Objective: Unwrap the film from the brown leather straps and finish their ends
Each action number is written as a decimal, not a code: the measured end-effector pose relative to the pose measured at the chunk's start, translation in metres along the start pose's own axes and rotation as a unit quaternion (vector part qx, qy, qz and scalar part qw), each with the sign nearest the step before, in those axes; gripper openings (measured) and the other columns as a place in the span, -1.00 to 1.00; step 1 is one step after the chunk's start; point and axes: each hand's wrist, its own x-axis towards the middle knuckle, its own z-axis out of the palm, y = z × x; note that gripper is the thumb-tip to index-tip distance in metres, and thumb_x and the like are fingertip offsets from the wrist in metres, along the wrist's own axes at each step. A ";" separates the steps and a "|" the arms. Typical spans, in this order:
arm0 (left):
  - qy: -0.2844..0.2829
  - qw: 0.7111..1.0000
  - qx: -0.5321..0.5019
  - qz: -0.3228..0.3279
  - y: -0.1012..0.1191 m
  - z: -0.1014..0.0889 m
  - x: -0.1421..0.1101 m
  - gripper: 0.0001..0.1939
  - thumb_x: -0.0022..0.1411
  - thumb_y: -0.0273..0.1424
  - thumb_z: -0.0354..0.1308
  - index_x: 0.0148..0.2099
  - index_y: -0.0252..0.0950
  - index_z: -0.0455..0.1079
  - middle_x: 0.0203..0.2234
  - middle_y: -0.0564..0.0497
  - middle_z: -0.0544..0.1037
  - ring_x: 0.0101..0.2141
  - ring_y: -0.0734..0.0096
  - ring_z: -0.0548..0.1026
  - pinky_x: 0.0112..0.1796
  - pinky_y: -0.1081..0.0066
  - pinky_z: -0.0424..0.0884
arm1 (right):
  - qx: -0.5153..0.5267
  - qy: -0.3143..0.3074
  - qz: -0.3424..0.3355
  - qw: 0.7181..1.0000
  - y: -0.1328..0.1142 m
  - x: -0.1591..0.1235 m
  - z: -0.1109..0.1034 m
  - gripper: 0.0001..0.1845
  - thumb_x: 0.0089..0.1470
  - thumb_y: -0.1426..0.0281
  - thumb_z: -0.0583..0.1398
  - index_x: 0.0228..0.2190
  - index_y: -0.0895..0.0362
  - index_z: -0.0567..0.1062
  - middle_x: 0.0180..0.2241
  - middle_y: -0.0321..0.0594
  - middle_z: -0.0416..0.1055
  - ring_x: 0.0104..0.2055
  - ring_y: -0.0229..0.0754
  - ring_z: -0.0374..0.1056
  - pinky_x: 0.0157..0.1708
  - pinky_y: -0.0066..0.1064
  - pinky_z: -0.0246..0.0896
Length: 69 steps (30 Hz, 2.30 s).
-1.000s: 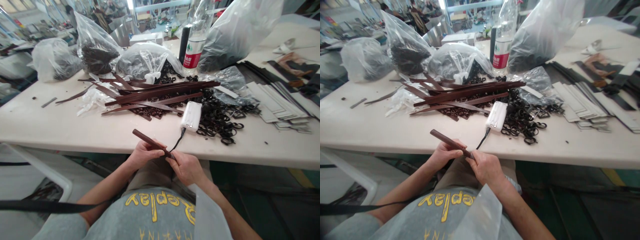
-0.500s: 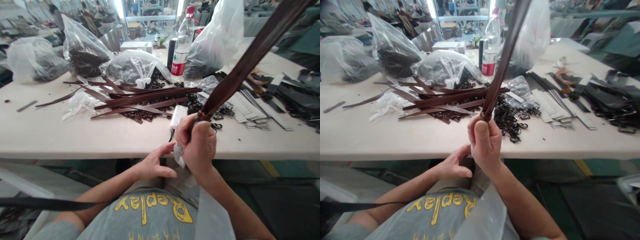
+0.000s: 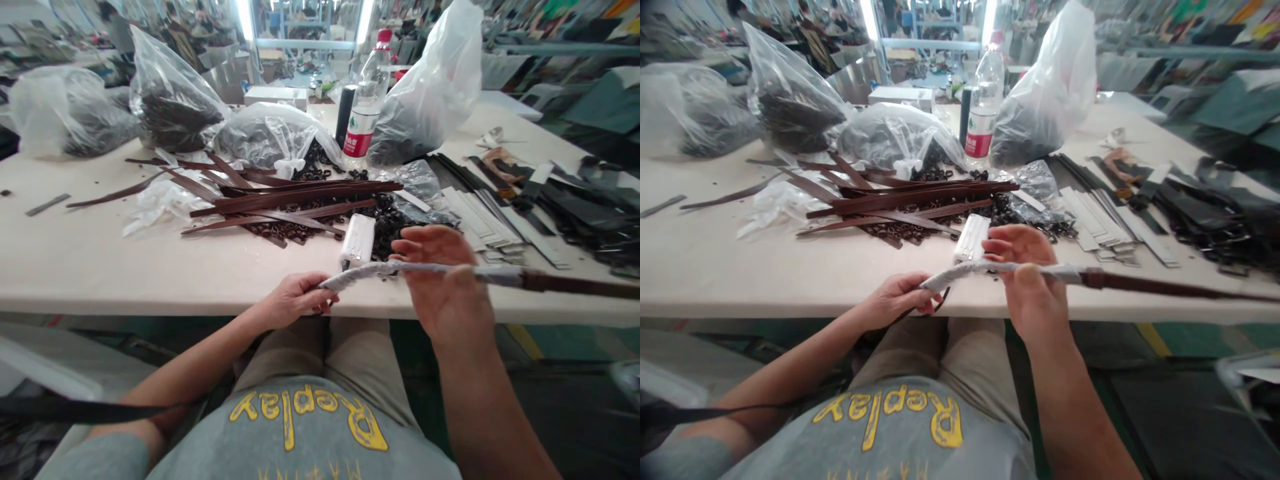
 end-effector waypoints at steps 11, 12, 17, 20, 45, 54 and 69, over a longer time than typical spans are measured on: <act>0.155 0.947 0.213 0.186 0.018 0.003 -0.022 -0.79 0.28 -0.28 0.15 -0.23 -0.27 0.56 -0.27 -0.09 0.62 -0.26 0.32 0.52 -0.19 0.36 0.43 | -0.102 0.100 0.151 0.978 0.077 -0.064 -0.016 -0.63 0.13 0.03 0.24 -0.29 0.08 0.60 -0.35 -0.27 0.51 -0.42 -0.25 0.38 -0.43 -0.43 0.39; 0.175 0.945 0.195 0.197 0.019 0.002 -0.028 -0.75 0.30 -0.26 0.13 -0.29 -0.26 0.56 -0.32 -0.10 0.62 -0.29 0.31 0.53 -0.22 0.35 0.43 | -0.092 0.126 0.148 0.977 0.078 -0.064 -0.018 -0.61 0.13 0.01 0.23 -0.29 0.08 0.58 -0.34 -0.27 0.50 -0.41 -0.25 0.38 -0.44 -0.44 0.39; 0.013 0.994 0.106 0.035 0.002 0.009 -0.044 -0.69 0.20 -0.16 0.20 -0.29 -0.33 0.58 -0.48 -0.07 0.58 -0.47 0.39 0.46 -0.41 0.43 0.37 | -0.030 0.183 0.165 0.969 0.078 -0.065 -0.013 -0.54 -0.02 -0.07 0.30 -0.33 0.08 0.57 -0.35 -0.28 0.50 -0.46 -0.29 0.37 -0.51 -0.47 0.38; 0.037 0.997 0.008 -0.073 -0.018 0.018 -0.036 -0.63 0.09 -0.14 0.27 -0.22 -0.36 0.55 -0.51 -0.01 0.55 -0.51 0.45 0.42 -0.47 0.49 0.32 | -0.002 0.174 0.192 0.966 0.080 -0.073 -0.001 -0.54 -0.05 -0.05 0.33 -0.36 0.10 0.59 -0.42 -0.28 0.50 -0.49 -0.28 0.37 -0.52 -0.46 0.38; 0.094 0.980 -0.111 -0.137 -0.041 0.025 -0.023 -0.81 0.08 -0.32 0.27 -0.35 -0.36 0.43 -0.62 0.07 0.50 -0.68 0.57 0.40 -0.62 0.56 0.30 | -0.446 -0.069 0.415 0.790 0.033 -0.127 -0.165 -0.53 -0.09 -0.04 0.28 -0.65 0.10 0.48 -0.68 -0.23 0.40 -0.64 -0.18 0.31 -0.62 -0.39 0.24; 0.015 0.980 -0.111 -0.164 -0.041 0.036 -0.026 -0.82 0.08 -0.33 0.28 -0.34 -0.35 0.43 -0.63 0.09 0.50 -0.65 0.54 0.42 -0.57 0.54 0.35 | -0.386 -0.350 0.215 0.826 0.050 -0.075 -0.032 -0.64 0.24 0.12 0.09 -0.27 0.11 0.54 -0.35 -0.22 0.51 -0.31 -0.13 0.42 -0.29 -0.38 0.30; 0.112 0.980 -0.083 -0.145 -0.039 -0.006 -0.039 -0.72 0.03 -0.23 0.33 -0.43 -0.38 0.46 -0.59 0.02 0.53 -0.61 0.55 0.43 -0.57 0.56 0.31 | -0.298 -0.373 0.347 0.807 0.050 -0.082 -0.053 -0.54 0.28 0.06 0.05 -0.51 0.11 0.30 -0.57 -0.41 0.25 -0.53 -0.32 0.16 -0.52 -0.47 0.04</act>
